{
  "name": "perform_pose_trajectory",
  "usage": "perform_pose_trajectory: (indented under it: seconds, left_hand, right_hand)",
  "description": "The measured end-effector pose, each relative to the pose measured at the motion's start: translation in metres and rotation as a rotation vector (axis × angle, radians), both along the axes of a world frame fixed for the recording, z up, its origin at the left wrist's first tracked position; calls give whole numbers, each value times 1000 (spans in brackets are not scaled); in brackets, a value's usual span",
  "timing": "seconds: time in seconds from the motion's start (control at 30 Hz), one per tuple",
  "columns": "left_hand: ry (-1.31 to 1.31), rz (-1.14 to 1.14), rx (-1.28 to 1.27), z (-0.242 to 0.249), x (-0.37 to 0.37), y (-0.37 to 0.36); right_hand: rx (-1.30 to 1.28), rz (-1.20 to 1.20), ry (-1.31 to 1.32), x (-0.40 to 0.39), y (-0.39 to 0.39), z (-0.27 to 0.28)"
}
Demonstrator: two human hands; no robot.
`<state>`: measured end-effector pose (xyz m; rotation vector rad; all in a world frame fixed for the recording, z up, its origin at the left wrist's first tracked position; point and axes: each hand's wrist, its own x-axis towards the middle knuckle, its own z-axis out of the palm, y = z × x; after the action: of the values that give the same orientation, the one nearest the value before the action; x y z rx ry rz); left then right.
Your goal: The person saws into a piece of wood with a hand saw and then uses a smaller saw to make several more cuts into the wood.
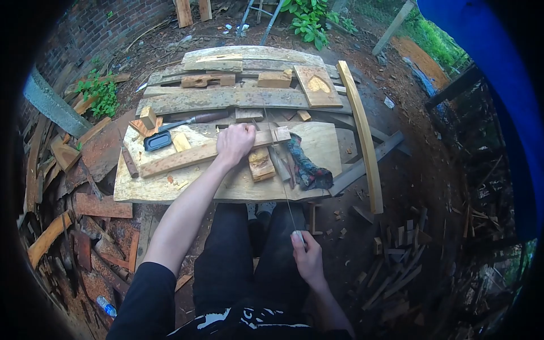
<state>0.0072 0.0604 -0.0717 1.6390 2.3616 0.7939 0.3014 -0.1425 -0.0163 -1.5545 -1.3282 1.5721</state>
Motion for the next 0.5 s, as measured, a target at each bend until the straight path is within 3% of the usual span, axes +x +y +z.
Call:
perform_pose_trajectory:
  seconds: [0.07,0.27,0.37,0.5]
  left_hand:
    - [19,-2,20,0,-1,-2]
    - [44,2,16,4,-1,-4]
    - [22,8,0,7,-2,-3]
    - [9,25,19,9,1,0]
  right_hand:
    - [184,85,-72,-11,22,-17]
    - [341,44,23,-80,134,-69]
    - [198,-15,-47,-94,137,-52]
    - [295,-3,27,-82,118,-55]
